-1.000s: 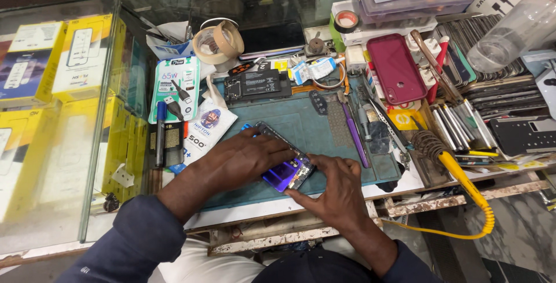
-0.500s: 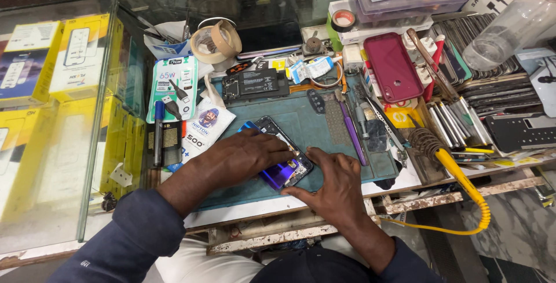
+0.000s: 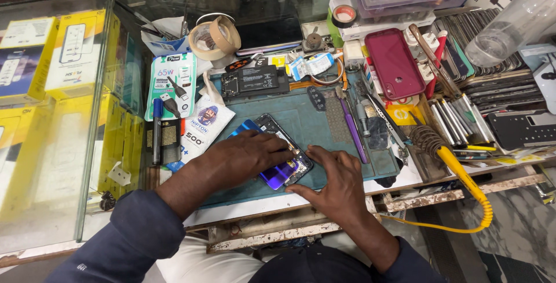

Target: The person cleans the back of a purple smartphone with a spray and cloth, then uses a metal prying tool to separate the back cover from the frame. The person continues to pry along the edges to detach the back panel.

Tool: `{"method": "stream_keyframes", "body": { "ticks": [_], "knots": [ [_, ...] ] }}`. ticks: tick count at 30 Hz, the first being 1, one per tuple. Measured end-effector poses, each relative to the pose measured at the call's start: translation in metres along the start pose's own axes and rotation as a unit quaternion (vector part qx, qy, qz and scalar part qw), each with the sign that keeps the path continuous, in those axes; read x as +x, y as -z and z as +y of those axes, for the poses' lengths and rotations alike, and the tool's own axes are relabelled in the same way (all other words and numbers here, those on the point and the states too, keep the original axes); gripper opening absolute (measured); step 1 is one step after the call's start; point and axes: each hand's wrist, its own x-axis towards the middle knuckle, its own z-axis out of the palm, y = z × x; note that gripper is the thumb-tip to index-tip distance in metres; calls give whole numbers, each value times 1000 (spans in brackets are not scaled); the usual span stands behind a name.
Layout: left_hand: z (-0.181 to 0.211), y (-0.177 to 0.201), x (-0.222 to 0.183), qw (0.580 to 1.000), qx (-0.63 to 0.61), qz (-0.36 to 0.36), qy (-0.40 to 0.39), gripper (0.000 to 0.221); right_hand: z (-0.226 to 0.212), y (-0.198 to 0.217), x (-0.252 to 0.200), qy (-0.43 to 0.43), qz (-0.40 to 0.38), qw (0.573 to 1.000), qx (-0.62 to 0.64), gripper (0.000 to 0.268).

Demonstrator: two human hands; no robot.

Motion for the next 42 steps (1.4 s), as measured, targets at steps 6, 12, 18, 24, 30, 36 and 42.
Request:
{"method": "stream_keyframes", "body": {
  "ticks": [6, 12, 18, 24, 30, 36, 42],
  "knots": [
    [1, -3, 1, 1000, -2, -17, 19, 52, -3, 2, 0, 1, 10, 1000, -4, 83],
    [0, -6, -3, 1000, 1, 7, 20, 50, -4, 12, -1, -16, -33, 999, 26, 72],
    [1, -8, -7, 998, -20, 28, 53, 59, 2, 28, -2, 45, 9, 998, 49, 43],
    [4, -6, -7, 997, -35, 0, 74, 83, 9, 37, -6, 37, 22, 998, 51, 32],
    [2, -4, -6, 996, -31, -12, 87, 88, 10, 39, -17, 37, 22, 998, 38, 29],
    [9, -6, -8, 994, -27, -3, 103, 91, 22, 54, -11, -21, 40, 999, -19, 25],
    [23, -27, -19, 976, -116, 143, 116, 97, 60, 71, 40, -86, 65, 985, -137, 12]
  ]
}}
